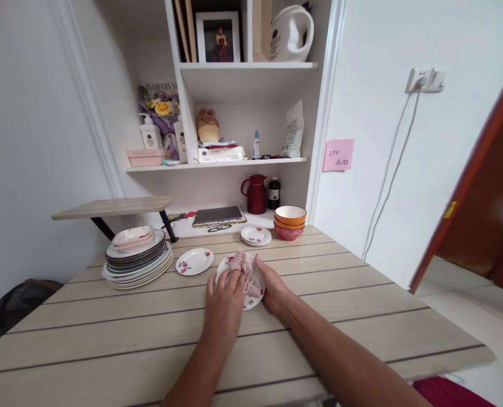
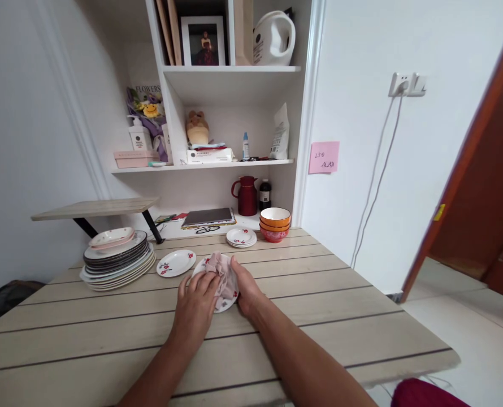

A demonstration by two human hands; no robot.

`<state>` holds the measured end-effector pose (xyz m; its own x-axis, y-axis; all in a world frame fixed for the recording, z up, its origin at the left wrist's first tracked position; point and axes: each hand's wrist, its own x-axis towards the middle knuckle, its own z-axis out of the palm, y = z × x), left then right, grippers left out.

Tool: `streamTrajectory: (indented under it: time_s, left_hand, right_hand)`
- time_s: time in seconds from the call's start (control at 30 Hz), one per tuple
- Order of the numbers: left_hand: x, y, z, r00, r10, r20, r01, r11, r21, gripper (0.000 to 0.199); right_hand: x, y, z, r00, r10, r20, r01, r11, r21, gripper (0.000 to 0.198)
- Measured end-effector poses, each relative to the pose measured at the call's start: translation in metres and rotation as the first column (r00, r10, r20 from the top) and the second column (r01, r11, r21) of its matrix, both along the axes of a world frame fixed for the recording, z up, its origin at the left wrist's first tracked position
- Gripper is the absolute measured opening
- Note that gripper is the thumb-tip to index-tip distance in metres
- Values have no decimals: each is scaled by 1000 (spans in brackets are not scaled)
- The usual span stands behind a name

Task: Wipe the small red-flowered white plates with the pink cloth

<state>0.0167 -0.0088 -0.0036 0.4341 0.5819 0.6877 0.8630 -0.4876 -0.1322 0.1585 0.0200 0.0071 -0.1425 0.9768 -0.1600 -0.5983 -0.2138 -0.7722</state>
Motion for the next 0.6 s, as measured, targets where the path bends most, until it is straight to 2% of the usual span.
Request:
streamTrajectory:
  time_s: [0.1, 0.17, 0.33, 0.47, 0.53, 0.6]
  left_hand:
    - [0, -2, 4, 994, 109, 30, -109, 994, -4, 34]
    - [0, -4, 6, 990, 141, 32, -141, 990, -8, 32]
    - [0, -7, 7, 999, 43, 11, -43, 998, -52, 25]
    - [2, -7, 4, 998, -68, 7, 68, 996, -54, 33]
    - [3, -7, 4, 996, -85, 8, 85, 996, -38, 38]
    - [4, -7, 5, 998, -50, 23, 51, 998, -26, 38]
  right_hand:
    - [-1, 0, 1, 1000, -26, 0, 26, 1000, -6, 50]
    - [-1, 1, 2, 1000, -31, -3, 31, 999, -15, 51]
    - [2, 4, 2, 999, -33, -7, 33, 998, -50, 54]
    - [3, 4, -1, 1000, 23, -20, -23, 1000, -19, 52]
    - [2, 3, -2, 999, 49, -9, -49, 999, 6, 48]
    - [1, 1, -2, 997, 71, 4, -71, 997, 40, 46]
